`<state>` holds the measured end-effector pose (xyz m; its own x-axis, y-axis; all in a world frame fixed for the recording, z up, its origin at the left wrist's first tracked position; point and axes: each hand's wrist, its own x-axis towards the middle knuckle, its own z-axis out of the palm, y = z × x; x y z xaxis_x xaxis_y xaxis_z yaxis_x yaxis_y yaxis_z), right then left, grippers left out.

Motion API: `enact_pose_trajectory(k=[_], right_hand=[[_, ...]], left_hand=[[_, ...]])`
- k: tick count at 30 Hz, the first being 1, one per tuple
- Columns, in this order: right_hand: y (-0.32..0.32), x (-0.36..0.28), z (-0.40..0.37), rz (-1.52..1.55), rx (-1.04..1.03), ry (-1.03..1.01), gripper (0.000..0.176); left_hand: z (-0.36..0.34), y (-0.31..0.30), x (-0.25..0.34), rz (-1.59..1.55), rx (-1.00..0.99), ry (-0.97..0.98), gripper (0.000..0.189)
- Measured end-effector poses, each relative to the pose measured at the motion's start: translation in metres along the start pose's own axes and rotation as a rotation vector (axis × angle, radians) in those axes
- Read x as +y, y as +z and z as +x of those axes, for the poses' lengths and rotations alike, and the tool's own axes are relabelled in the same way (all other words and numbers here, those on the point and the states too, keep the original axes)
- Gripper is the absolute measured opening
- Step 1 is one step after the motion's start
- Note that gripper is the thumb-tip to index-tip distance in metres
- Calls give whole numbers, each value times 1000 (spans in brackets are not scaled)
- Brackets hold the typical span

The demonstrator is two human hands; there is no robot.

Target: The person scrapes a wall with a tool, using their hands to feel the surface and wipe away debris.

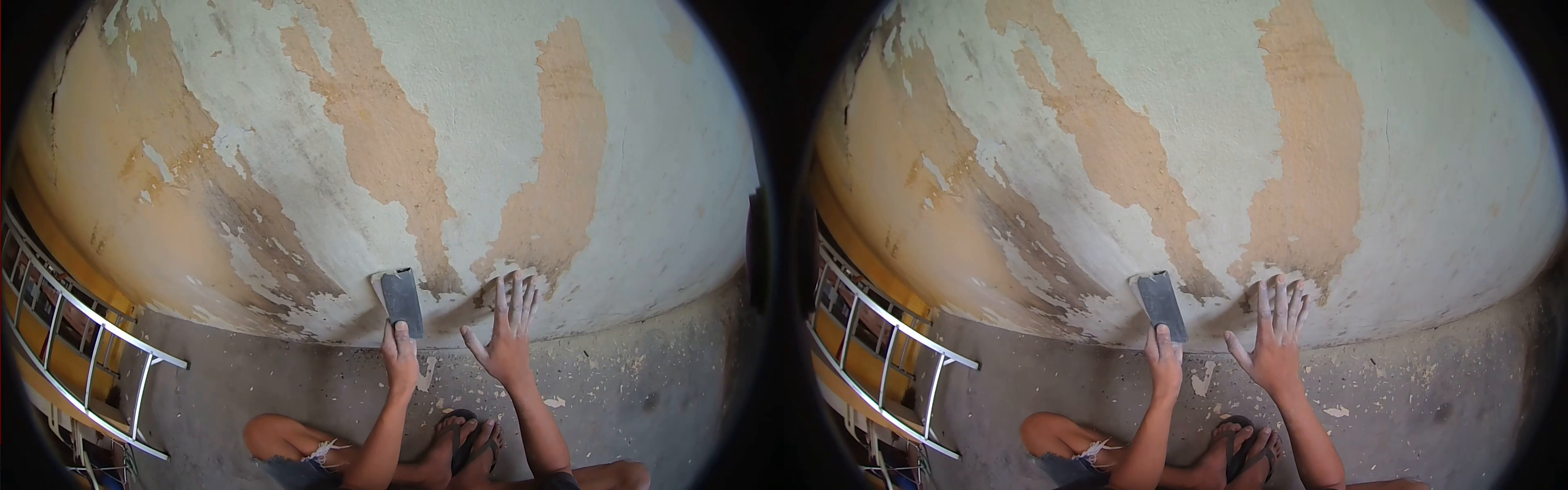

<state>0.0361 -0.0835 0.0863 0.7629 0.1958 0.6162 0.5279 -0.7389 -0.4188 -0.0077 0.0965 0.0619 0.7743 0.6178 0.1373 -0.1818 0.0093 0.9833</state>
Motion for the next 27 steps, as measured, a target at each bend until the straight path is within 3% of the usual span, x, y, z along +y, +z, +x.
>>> enact_pose_trajectory(k=[8, 11, 13, 14, 16, 23, 27], right_hand=[[3, -1, -2, 14, 3, 3, 96], [3, 0, -2, 22, 13, -2, 96], [2, 0, -2, 21, 12, 7, 96], [1, 0, -2, 29, -4, 4, 96], [1, 1, -2, 25, -1, 7, 96], [3, 1, -2, 44, 18, 1, 96], [0, 1, -1, 50, 16, 5, 96]], left_hand=[[51, 20, 115, -96, 84, 166, 36], [25, 7, 65, 112, 112, 113, 35], [5, 0, 4, 161, 87, 227, 31], [3, 4, 5, 155, 79, 224, 31], [-7, 9, 20, -34, 67, -43, 30], [37, 27, 132, -83, 34, 141, 31], [12, 16, 71, -59, 49, 103, 31]])
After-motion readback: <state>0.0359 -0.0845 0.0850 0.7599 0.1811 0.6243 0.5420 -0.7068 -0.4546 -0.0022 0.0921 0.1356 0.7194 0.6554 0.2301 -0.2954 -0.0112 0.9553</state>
